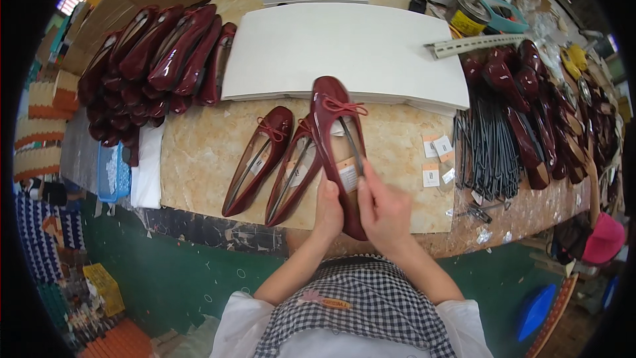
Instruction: The person wipes the exterior of maroon patent leather flats with a white cloth and inserts a metal shoe tree into each shoe. The person repeats this process for multiple pairs of shoes on a cluttered workbench in a factory setting.
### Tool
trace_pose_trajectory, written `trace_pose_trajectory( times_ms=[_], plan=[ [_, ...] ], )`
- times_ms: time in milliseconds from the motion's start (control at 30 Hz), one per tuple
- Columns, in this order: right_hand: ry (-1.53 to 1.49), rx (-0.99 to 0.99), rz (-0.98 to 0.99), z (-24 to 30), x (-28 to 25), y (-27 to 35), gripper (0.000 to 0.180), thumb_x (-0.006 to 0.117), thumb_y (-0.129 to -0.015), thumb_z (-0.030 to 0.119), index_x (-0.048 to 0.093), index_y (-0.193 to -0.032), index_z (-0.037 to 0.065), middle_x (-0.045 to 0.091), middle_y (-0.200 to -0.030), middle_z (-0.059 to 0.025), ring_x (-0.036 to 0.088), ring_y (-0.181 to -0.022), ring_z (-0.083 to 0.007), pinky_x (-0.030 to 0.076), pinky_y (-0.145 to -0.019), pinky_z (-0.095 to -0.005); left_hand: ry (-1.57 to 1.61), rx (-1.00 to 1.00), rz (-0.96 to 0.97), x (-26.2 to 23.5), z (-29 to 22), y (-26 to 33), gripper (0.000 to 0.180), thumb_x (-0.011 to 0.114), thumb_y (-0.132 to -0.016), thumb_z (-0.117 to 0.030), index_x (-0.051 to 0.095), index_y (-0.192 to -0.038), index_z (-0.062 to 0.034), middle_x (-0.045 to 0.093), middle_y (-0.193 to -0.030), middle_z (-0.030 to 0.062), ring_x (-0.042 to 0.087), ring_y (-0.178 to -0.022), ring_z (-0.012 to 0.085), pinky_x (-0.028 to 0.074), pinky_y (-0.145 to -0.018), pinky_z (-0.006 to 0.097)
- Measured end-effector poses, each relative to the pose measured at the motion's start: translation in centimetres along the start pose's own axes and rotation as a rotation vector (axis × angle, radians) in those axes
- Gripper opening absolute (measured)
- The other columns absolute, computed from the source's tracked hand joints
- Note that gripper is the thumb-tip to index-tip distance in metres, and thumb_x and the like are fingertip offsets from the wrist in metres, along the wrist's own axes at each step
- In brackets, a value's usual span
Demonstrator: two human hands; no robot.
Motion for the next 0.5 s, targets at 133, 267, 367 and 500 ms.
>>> trace_pose_trajectory(
  times_ms=[133,267,367,500],
  plan=[
    [0.048,0.188,0.255,0.3,-0.2,1.2,0.036,0.06,-0.088,0.009,0.059,-0.122,-0.002,0.062,-0.064,-0.0148,0.06,-0.051,-0.0236,0.048,-0.052,-0.0363,-0.245,-0.096,-0.039,-1.3,1.0,1.0,0.059,0.053,-0.091,-0.039,0.042,-0.133,0.0006,0.059,-0.118,0.0146,0.058,-0.107,0.0225,0.047,-0.09,0.035],
    [-0.253,0.448,0.226,-1.7,-5.9,1.1,0.039,0.053,-0.094,0.009,0.054,-0.132,0.001,0.071,-0.079,-0.0083,0.057,-0.061,-0.0072,0.049,-0.056,-0.0268,-1.17,0.242,-0.001,-2.3,-7.9,2.1,0.05,0.073,-0.074,-0.031,0.06,-0.113,-0.0036,0.054,-0.115,0.0207,0.053,-0.107,0.0334,0.042,-0.094,0.042],
    [-0.208,0.474,0.118,-5.2,-6.9,1.9,0.035,0.05,-0.095,0.009,0.057,-0.129,0.001,0.07,-0.079,-0.0056,0.053,-0.059,-0.0064,0.046,-0.056,-0.022,-1.695,0.293,-0.078,-6.9,-9.0,2.2,0.057,0.076,-0.069,-0.035,0.058,-0.117,-0.0103,0.043,-0.13,0.0247,0.033,-0.127,0.0431,0.027,-0.101,0.056],
    [-0.168,0.37,0.396,-5.2,-2.7,2.2,0.034,0.051,-0.096,0.011,0.058,-0.128,0.0,0.068,-0.079,-0.0041,0.047,-0.057,-0.004,0.04,-0.053,-0.018,-1.624,0.102,0.118,-8.5,-8.4,0.2,0.041,0.074,-0.072,-0.027,0.062,-0.11,-0.0156,0.047,-0.125,0.0194,0.041,-0.12,0.0382,0.04,-0.09,0.049]
  ],
)
Point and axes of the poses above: each hand's wrist, its own y-axis away from the middle knuckle, its own x-axis out of the palm, z = x × y, the point moved 3 cm from there along -y, towards the middle knuckle
